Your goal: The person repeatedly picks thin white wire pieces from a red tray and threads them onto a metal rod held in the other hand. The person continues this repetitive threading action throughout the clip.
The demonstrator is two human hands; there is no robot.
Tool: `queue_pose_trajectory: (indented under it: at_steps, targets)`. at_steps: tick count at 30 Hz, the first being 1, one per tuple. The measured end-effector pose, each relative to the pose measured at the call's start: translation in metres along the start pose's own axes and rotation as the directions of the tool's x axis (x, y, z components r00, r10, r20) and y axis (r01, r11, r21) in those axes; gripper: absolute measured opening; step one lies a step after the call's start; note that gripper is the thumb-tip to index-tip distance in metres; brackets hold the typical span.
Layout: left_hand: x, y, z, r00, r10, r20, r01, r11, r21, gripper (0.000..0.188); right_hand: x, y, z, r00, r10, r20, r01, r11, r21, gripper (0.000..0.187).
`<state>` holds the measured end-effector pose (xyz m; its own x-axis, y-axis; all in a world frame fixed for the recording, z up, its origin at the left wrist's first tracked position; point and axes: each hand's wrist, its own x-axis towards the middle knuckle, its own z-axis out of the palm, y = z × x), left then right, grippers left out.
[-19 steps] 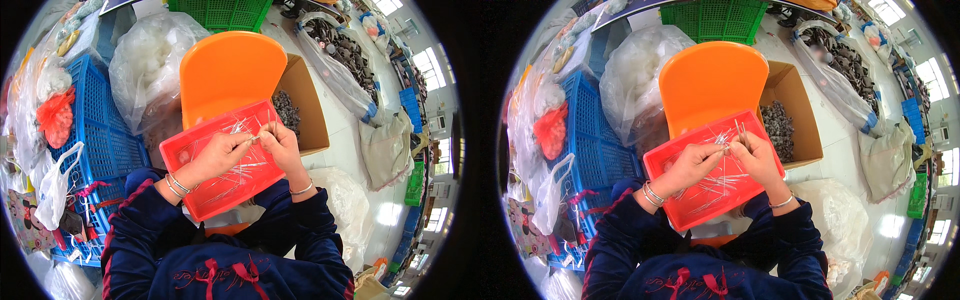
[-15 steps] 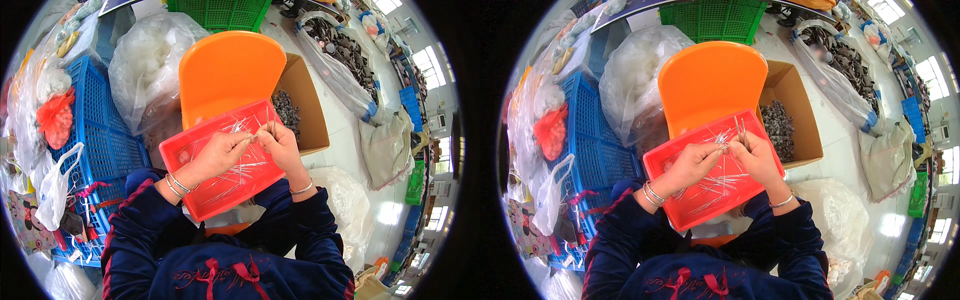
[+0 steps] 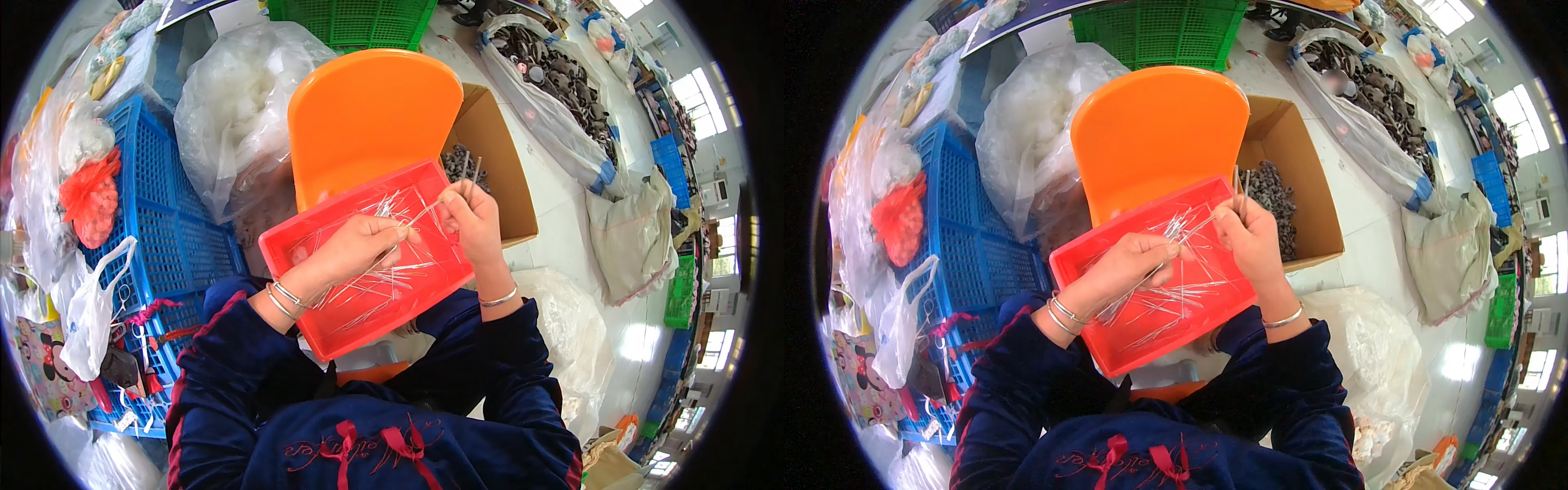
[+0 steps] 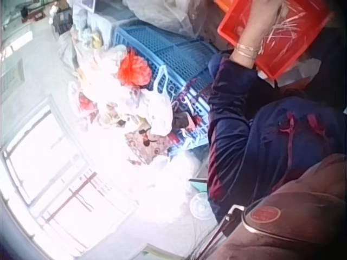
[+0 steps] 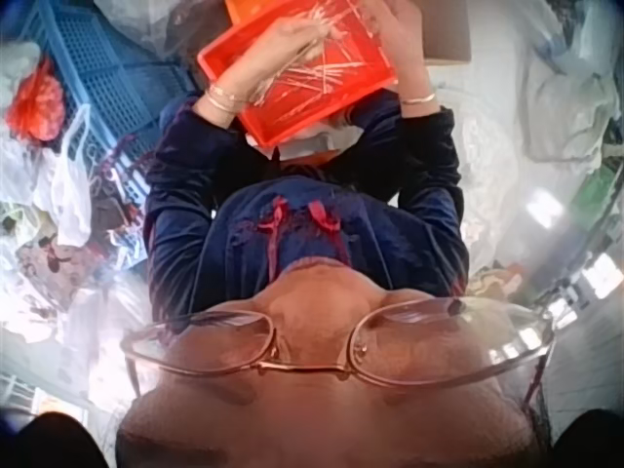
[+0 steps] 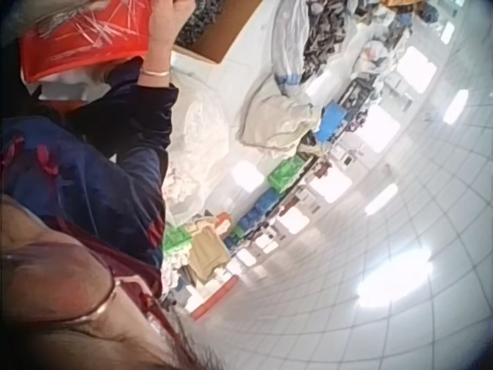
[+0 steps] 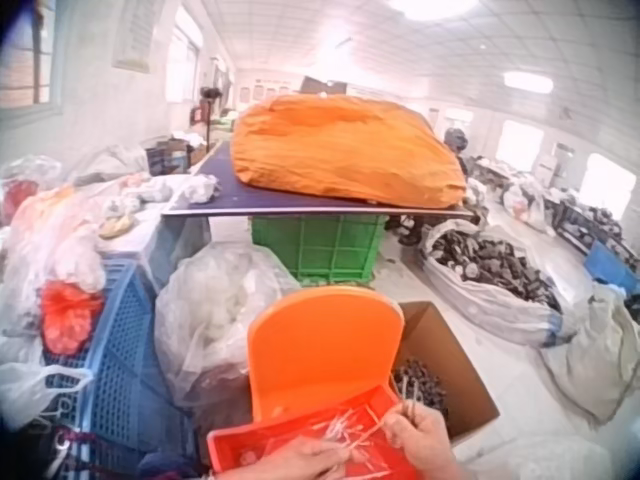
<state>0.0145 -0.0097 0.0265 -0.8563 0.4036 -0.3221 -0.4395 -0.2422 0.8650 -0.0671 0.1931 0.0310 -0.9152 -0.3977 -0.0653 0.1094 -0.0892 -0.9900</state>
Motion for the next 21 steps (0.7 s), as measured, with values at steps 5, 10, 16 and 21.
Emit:
queue_pose_trajectory:
  at_steps: [5, 10, 16, 21]
  targets:
    - [0.002, -0.012, -0.001, 0.996, 0.063, -0.061, -0.058, 0.995, 0.080, 0.029, 0.001, 0.004, 0.006, 0.990, 0.141, 0.021, -0.141, 0.990, 0.003, 0.014]
    - [0.004, -0.010, 0.001, 0.996, 0.064, -0.058, -0.060, 0.996, 0.064, 0.027, -0.001, 0.007, 0.007, 0.985, 0.168, 0.031, -0.169, 0.984, 0.053, 0.015]
    - [0.002, -0.009, 0.003, 0.993, 0.087, -0.075, -0.080, 0.993, 0.092, 0.028, -0.004, 0.009, 0.016, 0.974, 0.225, 0.038, -0.228, 0.961, 0.159, 0.015]
    - [0.004, -0.015, -0.003, 0.998, 0.059, 0.009, -0.059, 0.987, 0.152, 0.027, 0.000, 0.005, 0.004, 0.964, 0.248, 0.095, -0.250, 0.968, 0.018, 0.019]
